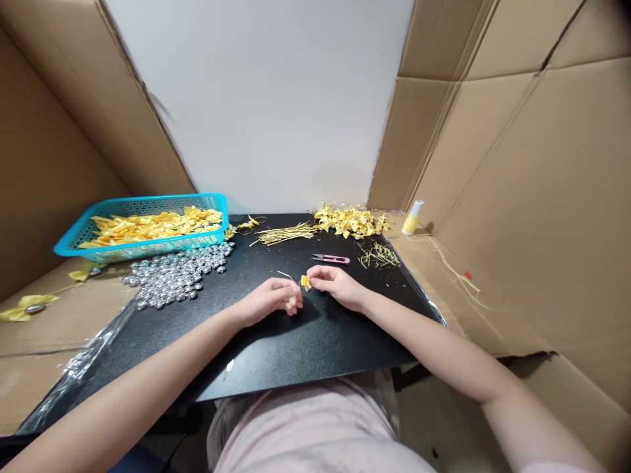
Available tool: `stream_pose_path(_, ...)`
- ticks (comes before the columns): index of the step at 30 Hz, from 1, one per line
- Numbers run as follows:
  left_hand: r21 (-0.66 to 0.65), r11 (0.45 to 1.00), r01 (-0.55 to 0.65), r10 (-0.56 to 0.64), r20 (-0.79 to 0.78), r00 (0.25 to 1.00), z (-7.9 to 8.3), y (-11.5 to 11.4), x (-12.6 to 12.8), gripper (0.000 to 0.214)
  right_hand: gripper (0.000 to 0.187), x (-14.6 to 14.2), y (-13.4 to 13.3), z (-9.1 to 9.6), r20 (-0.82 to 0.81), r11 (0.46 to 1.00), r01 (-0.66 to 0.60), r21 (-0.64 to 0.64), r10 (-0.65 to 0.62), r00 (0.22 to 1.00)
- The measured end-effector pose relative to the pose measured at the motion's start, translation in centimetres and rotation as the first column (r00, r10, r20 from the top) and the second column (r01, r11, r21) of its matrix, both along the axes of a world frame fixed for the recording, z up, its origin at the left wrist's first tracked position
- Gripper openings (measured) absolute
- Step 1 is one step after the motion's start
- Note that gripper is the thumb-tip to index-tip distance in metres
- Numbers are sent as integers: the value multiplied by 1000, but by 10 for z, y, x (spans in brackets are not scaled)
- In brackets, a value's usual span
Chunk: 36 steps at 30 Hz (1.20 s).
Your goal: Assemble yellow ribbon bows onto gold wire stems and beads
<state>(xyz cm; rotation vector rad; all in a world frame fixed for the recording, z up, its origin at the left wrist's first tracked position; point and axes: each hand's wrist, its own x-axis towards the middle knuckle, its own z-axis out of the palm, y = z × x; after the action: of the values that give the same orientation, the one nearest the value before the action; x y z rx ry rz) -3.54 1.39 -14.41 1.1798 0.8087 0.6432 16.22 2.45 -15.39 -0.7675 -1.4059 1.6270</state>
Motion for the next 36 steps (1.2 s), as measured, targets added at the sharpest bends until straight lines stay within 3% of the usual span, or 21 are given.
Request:
stream_pose_path(4, -194, 974, 117, -107, 60, 992, 6, -12, 9, 44, 35, -1, 1, -4, -59, 997, -23, -77, 18, 998)
stream_pose_path(7, -224, 973, 46, -4, 184, 983, 4, -15, 14, 40, 27, -2, 2, -6, -71, 996, -29, -80, 23, 997)
stream_pose_path(11, -191, 970, -148, 197, 272, 942, 1, -13, 15, 55, 25, -3, 1, -7, -58, 999, 10, -45, -13, 998)
stream_pose_path(16, -46, 977, -210, 215, 208, 954, -4, -14, 17, 62, 23, -8, -6, -6, 52, 997, 62, 54, -64, 997)
stream_pose_path(21, 70, 946, -317, 312, 82, 947, -5, -16, 19, 61, 23, -7, -5, -5, 176, 968, 217, 126, -237, 955)
stream_pose_path(24, 140, 932, -333, 337, 1, 942, -3, -18, 20, 60, 23, -2, -2, 2, 219, 977, 205, 54, -212, 952)
stream_pose_path(30, 221, 940, -261, 293, -125, 948, -3, -21, 21, 65, 25, -4, -6, 10, 255, 998, -20, -66, 36, 966)
stream_pose_path(33, 237, 938, -252, 294, -164, 942, -5, -22, 20, 64, 21, -7, -5, 13, 185, 981, -28, -189, 64, 981)
stream_pose_path(36, 258, 936, -240, 299, -220, 929, -6, -24, 19, 57, 12, -9, 7, 20, 89, 933, -44, -358, 81, 993)
